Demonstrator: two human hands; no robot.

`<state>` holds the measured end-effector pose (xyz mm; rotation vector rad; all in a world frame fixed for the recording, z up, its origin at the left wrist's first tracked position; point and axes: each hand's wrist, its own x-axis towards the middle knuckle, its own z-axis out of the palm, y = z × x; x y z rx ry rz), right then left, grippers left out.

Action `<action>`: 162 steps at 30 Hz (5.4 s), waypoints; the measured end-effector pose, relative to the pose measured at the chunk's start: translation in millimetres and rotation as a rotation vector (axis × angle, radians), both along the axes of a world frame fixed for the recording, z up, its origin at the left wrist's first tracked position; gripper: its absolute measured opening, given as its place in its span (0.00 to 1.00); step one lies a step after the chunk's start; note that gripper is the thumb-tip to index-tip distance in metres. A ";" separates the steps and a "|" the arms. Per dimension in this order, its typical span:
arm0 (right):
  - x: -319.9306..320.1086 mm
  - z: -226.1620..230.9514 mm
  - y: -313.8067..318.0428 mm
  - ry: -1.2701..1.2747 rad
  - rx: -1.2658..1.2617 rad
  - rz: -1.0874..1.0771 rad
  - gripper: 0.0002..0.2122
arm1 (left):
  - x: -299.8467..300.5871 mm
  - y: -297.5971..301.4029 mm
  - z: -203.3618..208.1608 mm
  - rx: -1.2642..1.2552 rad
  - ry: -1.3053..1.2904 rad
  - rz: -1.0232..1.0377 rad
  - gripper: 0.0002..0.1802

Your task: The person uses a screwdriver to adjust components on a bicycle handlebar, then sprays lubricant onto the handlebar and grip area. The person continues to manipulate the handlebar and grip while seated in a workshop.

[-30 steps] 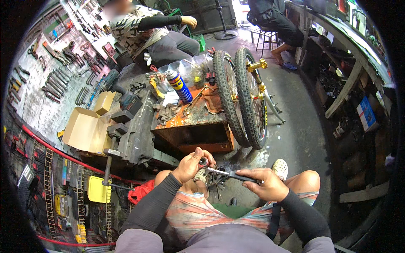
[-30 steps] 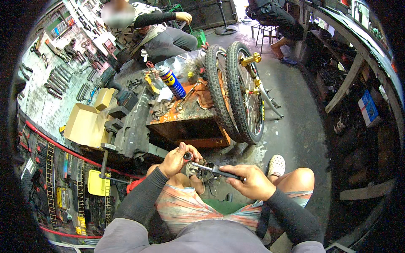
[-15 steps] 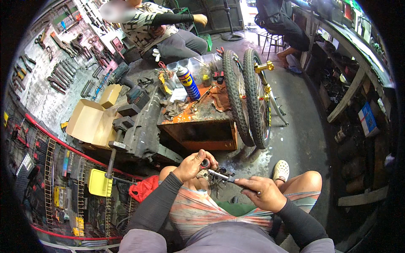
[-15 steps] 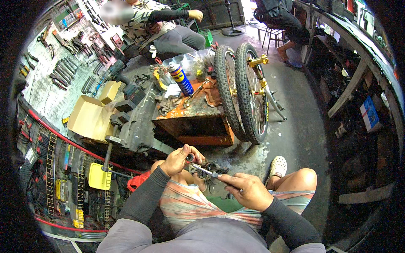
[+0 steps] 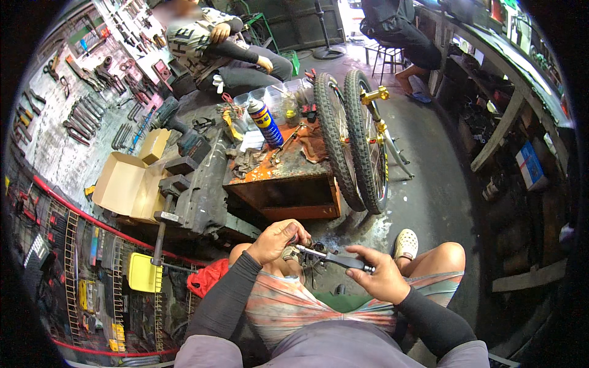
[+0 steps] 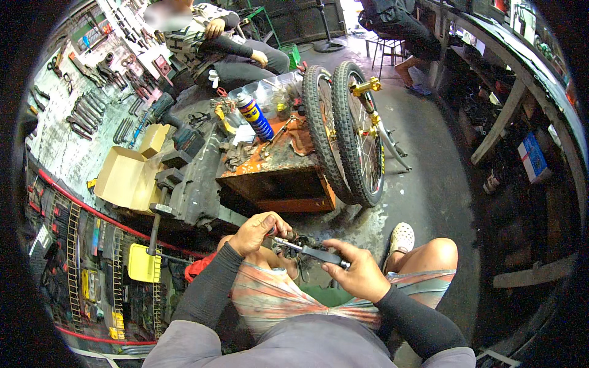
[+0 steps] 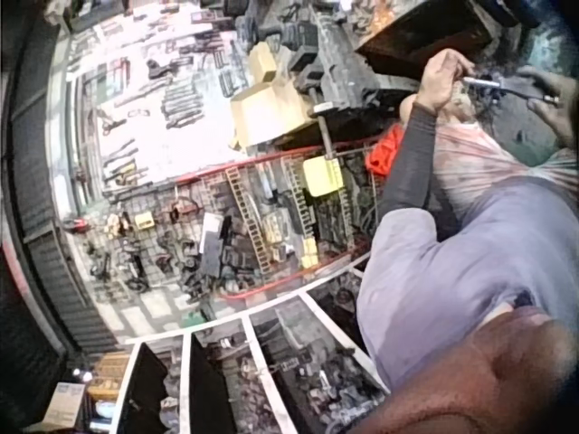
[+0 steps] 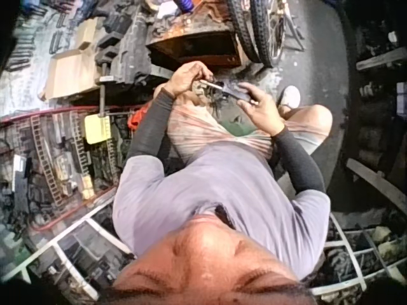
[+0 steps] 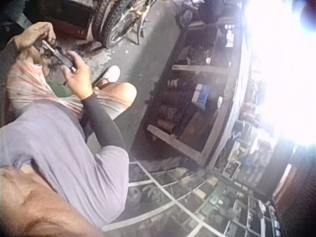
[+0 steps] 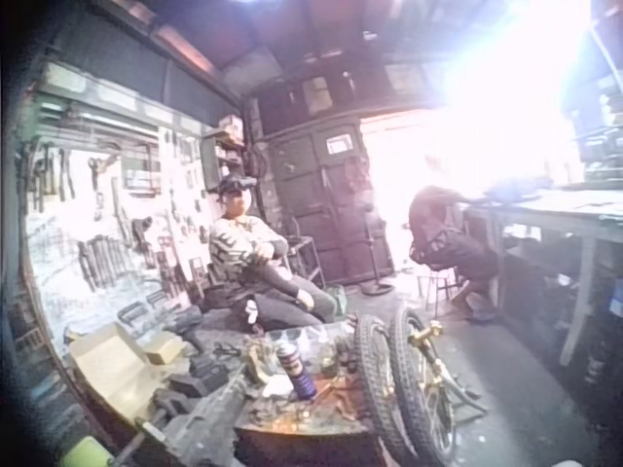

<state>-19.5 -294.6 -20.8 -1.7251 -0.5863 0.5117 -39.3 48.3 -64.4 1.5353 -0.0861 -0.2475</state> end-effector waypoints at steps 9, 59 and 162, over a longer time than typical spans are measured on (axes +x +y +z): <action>29.4 -34.2 24.5 -0.046 0.264 -0.587 0.10 | -1.7 -40.1 -4.2 0.131 -0.053 0.254 0.31; -29.9 92.9 -125.7 1.581 0.179 -0.286 0.32 | -103.3 -139.9 33.7 0.856 -0.542 0.186 0.14; -8.0 -8.9 -54.3 1.048 0.279 -0.041 0.15 | -22.1 -40.5 23.8 0.446 -0.142 0.086 0.17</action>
